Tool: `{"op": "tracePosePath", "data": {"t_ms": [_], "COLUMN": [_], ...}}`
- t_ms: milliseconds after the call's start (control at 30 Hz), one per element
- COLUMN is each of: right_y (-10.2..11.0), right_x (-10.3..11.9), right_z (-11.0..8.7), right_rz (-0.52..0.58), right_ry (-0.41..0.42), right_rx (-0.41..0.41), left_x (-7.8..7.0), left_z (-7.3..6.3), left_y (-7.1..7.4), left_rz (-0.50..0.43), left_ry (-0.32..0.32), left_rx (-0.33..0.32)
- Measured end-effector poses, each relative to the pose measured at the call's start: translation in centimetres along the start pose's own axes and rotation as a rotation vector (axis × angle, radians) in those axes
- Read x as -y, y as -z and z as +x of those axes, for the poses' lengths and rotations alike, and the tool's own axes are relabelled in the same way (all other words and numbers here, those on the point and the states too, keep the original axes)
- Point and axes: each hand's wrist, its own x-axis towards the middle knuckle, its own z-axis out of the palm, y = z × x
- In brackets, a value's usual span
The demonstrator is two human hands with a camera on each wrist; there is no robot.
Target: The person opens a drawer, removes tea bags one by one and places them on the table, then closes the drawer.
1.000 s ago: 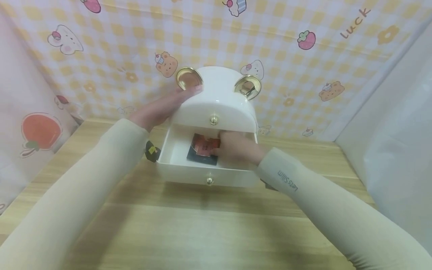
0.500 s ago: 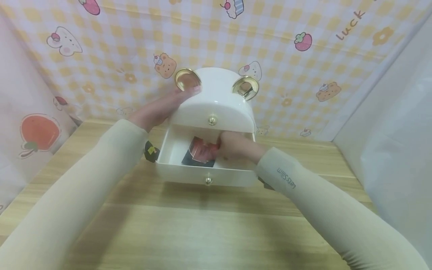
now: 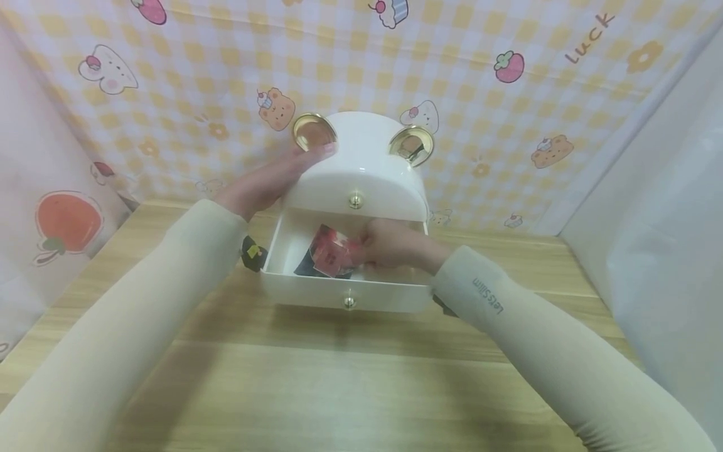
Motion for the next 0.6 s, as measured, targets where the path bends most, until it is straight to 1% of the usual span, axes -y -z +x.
{"op": "tracePosePath", "data": {"t_ms": [233, 467, 533, 600], "right_y": [0.1, -0.2, -0.2, -0.3], "right_x": [0.1, 0.4, 0.4, 0.5], "right_z": [-0.6, -1.4, -1.6, -2.0], "right_rz": [0.046, 0.043, 0.019, -0.028], "right_ry": [0.084, 0.115, 0.135, 0.154], "right_rx": [-0.027, -0.040, -0.056, -0.083], "left_x": [-0.2, -0.1, 0.0, 0.1], "left_z": [-0.2, -0.1, 0.0, 0.0], "left_y": [-0.1, -0.1, 0.0, 0.0], "left_rz": [-0.003, 0.001, 0.002, -0.002], "left_ry": [0.005, 0.003, 0.003, 0.002], "left_rx": [0.012, 0.006, 0.004, 0.003]}}
